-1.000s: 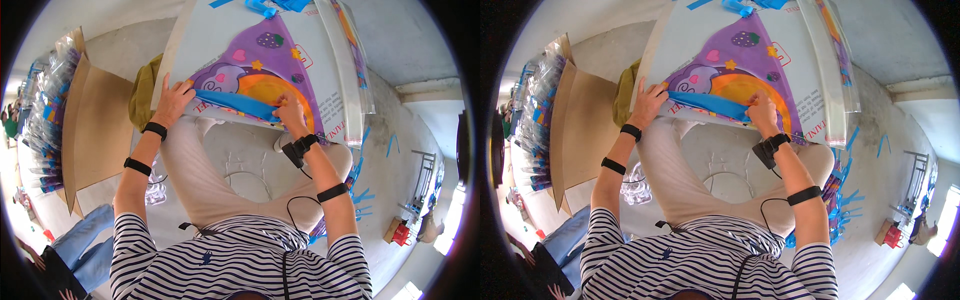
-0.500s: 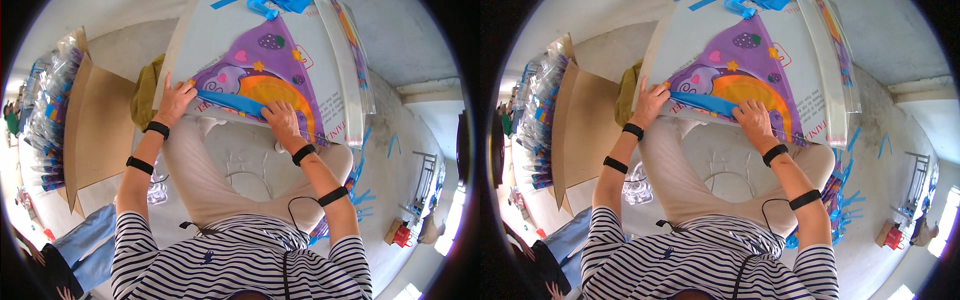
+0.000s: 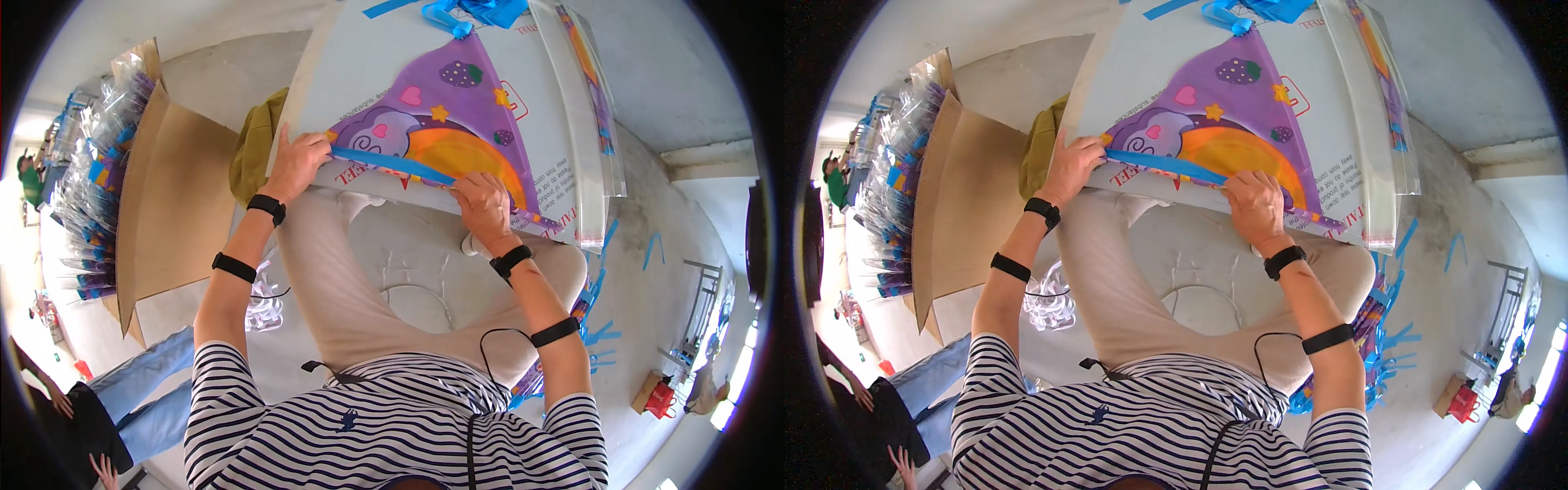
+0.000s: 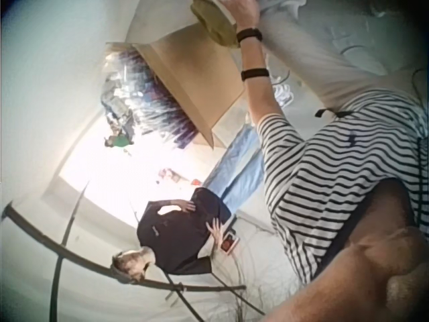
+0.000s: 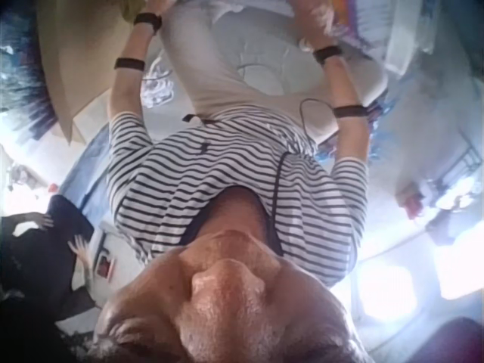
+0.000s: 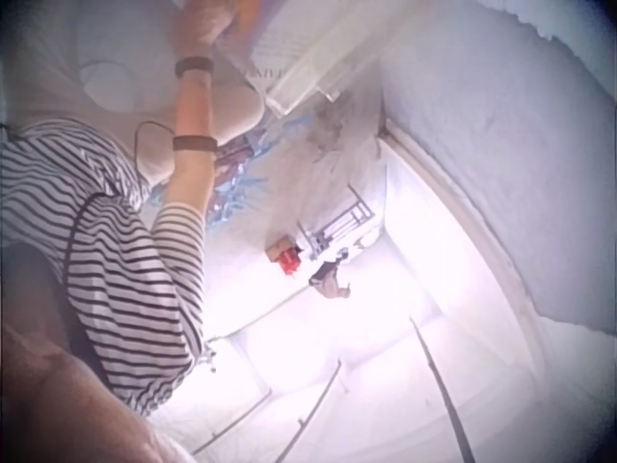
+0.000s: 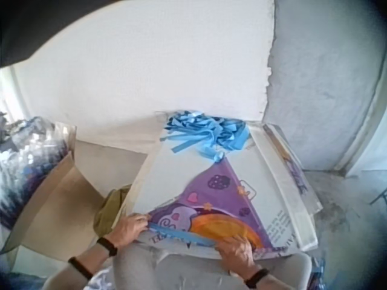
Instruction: Assembling party hats by attaching decorative blue ribbons to the edges.
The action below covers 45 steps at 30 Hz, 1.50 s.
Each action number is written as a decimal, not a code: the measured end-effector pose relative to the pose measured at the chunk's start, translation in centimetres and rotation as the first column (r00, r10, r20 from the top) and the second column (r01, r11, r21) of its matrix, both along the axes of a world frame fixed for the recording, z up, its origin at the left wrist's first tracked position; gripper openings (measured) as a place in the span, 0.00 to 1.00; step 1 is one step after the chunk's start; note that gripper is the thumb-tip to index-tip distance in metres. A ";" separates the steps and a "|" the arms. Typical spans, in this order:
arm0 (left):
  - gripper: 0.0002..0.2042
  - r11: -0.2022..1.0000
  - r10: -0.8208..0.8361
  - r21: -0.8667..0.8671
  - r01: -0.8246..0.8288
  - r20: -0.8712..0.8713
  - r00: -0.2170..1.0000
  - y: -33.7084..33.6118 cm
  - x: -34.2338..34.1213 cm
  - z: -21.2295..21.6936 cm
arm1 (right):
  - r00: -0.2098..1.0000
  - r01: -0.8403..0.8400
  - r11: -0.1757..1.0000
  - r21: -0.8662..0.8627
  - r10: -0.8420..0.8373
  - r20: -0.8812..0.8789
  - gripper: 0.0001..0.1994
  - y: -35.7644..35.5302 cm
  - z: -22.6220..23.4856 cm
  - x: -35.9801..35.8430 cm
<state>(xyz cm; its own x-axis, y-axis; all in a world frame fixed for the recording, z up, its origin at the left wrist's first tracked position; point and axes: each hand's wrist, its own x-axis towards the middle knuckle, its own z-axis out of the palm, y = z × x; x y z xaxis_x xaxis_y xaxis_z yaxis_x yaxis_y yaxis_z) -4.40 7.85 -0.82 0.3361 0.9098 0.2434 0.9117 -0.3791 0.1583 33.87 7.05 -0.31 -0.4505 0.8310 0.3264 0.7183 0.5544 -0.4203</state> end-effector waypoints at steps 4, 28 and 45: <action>0.04 0.992 0.014 -0.124 -0.011 0.028 1.000 0.8 -0.3 0.4 | 0.998 0.034 0.989 -0.143 -0.042 -0.053 0.04 1.1 -0.8 0.5; 0.09 0.915 0.147 -0.367 -0.170 -0.091 0.985 4.0 0.8 1.6 | 0.943 0.330 0.810 -0.485 -0.253 0.218 0.15 4.3 -0.2 -0.2; 0.02 0.923 0.295 -0.280 -0.264 0.075 0.952 3.5 0.7 0.6 | 0.948 0.282 0.878 -0.386 -0.193 0.254 0.16 5.0 -0.5 0.1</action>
